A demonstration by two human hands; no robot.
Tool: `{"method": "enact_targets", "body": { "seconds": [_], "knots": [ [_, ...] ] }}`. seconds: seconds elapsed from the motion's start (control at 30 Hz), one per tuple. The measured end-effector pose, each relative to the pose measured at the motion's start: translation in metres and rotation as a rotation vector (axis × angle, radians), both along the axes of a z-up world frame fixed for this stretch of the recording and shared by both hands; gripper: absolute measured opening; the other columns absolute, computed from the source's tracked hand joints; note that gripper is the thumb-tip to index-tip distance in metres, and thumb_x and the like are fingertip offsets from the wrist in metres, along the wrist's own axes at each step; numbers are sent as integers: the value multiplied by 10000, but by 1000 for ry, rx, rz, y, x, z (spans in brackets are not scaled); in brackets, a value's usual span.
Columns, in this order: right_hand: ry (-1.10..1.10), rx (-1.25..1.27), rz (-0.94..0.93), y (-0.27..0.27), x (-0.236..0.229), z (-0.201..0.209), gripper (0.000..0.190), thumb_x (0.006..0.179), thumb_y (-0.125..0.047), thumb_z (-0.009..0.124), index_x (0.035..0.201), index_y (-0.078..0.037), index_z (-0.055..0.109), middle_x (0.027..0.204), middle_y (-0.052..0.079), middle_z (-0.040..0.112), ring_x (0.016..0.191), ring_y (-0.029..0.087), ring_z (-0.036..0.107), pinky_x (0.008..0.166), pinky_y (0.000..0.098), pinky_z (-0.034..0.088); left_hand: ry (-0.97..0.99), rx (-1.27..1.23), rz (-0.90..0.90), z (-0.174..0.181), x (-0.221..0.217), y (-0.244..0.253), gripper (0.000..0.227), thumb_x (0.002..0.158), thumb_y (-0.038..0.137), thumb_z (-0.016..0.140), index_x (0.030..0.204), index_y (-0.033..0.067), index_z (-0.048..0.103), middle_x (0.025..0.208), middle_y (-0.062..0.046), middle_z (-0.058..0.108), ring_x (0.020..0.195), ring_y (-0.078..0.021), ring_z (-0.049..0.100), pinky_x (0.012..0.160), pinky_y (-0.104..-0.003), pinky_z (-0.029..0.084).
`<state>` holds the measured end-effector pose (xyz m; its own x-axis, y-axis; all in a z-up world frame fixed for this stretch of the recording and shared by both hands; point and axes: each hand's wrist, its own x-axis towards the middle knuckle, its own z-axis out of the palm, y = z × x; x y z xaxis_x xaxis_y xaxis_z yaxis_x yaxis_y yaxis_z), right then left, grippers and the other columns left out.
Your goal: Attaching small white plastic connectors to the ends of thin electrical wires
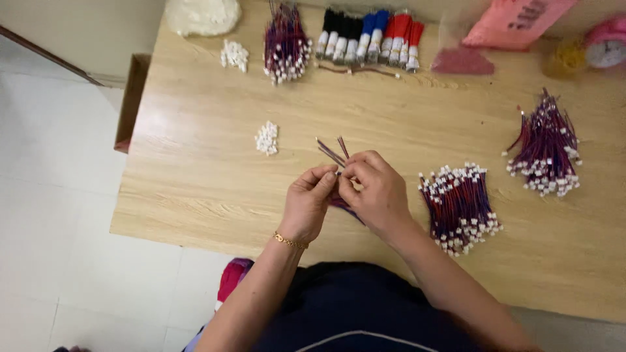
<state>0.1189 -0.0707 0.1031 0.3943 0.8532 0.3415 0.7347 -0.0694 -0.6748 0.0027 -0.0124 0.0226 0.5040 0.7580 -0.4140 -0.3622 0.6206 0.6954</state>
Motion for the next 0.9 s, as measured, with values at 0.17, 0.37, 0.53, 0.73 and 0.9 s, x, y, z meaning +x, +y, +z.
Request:
{"method": "enact_targets", "body": {
  "seconds": [0.17, 0.37, 0.53, 0.73, 0.9],
  "knots": [
    [78, -149, 28, -10, 0, -45, 106, 801, -121, 704, 747, -108, 614, 858, 57, 633, 754, 267, 677, 628, 342, 552, 191, 117, -83, -41, -7, -3, 168, 914, 47, 647, 1062, -29, 672, 849, -107, 692, 751, -163, 681, 705, -292, 586],
    [214, -380, -48, -31, 23, -116, 143, 842, -275, 702, 906, -152, 667, 862, 91, 628, 877, 305, 663, 742, 383, 543, 391, 124, -143, -104, -26, -7, 154, 893, 38, 665, 1031, -21, 702, 881, -145, 702, 798, -204, 689, 743, -321, 593],
    [111, -518, -174, -29, 55, -136, 175, 835, -255, 677, 967, -140, 680, 877, 103, 647, 863, 289, 671, 760, 392, 542, 713, 350, -239, -107, -49, 3, 190, 888, 160, 711, 1051, 65, 734, 828, -115, 705, 805, -157, 655, 735, -320, 555],
    [62, -557, -67, -5, 52, -152, 261, 800, -322, 720, 983, -141, 676, 880, 102, 629, 898, 320, 670, 790, 406, 532, 869, 383, -273, -100, -45, 9, 299, 871, 226, 707, 1164, 173, 690, 751, -30, 665, 740, -133, 594, 679, -291, 507],
    [-31, -584, -71, 7, 50, -175, 221, 818, -353, 694, 940, -173, 661, 842, 70, 610, 852, 301, 670, 761, 400, 531, 747, 391, -246, -106, -41, 0, 214, 867, 136, 705, 1080, 123, 723, 723, -19, 634, 718, -101, 555, 647, -243, 483]
  ]
}}
